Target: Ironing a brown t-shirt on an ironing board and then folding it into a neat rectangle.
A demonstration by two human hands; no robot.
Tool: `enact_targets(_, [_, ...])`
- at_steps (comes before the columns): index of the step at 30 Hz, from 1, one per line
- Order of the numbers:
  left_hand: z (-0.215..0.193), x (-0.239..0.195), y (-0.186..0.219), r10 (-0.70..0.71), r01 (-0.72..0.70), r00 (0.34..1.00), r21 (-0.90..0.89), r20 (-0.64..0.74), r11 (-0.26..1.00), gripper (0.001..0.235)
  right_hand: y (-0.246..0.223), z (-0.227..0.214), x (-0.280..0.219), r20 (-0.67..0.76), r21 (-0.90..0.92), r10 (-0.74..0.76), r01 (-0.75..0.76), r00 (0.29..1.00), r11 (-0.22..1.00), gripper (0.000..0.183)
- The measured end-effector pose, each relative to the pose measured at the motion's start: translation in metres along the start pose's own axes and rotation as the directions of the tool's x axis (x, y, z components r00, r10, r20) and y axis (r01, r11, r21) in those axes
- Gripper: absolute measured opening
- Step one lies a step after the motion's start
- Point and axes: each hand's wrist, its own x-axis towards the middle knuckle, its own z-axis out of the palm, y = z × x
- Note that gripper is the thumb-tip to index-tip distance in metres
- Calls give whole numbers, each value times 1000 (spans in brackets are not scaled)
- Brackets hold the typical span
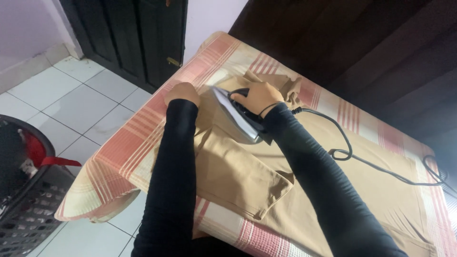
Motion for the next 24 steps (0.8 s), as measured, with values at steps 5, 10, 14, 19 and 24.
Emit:
enact_targets(5, [3, 4, 2, -32, 31, 999, 9, 33, 999, 42, 40, 36, 51, -83, 19, 97, -96, 992, 995, 54])
enact_targets(10, [9, 11, -4, 18, -20, 999, 94, 28, 995, 42, 30, 5, 6, 31, -13, -158, 158, 987, 987, 59])
enact_targets(14, [12, 12, -8, 78, -75, 996, 81, -37, 994, 41, 83, 29, -2, 89, -43, -197, 202, 976, 978, 62])
enact_targets(19, [24, 18, 2, 186, -150, 970, 216, -157, 965, 38, 176, 48, -17, -36, -75, -66, 63, 997, 995, 58])
enact_targets(24, [64, 26, 31, 661, -537, 700, 409, -273, 738, 27, 210, 47, -91, -22, -23, -2, 2, 1000, 1000, 54])
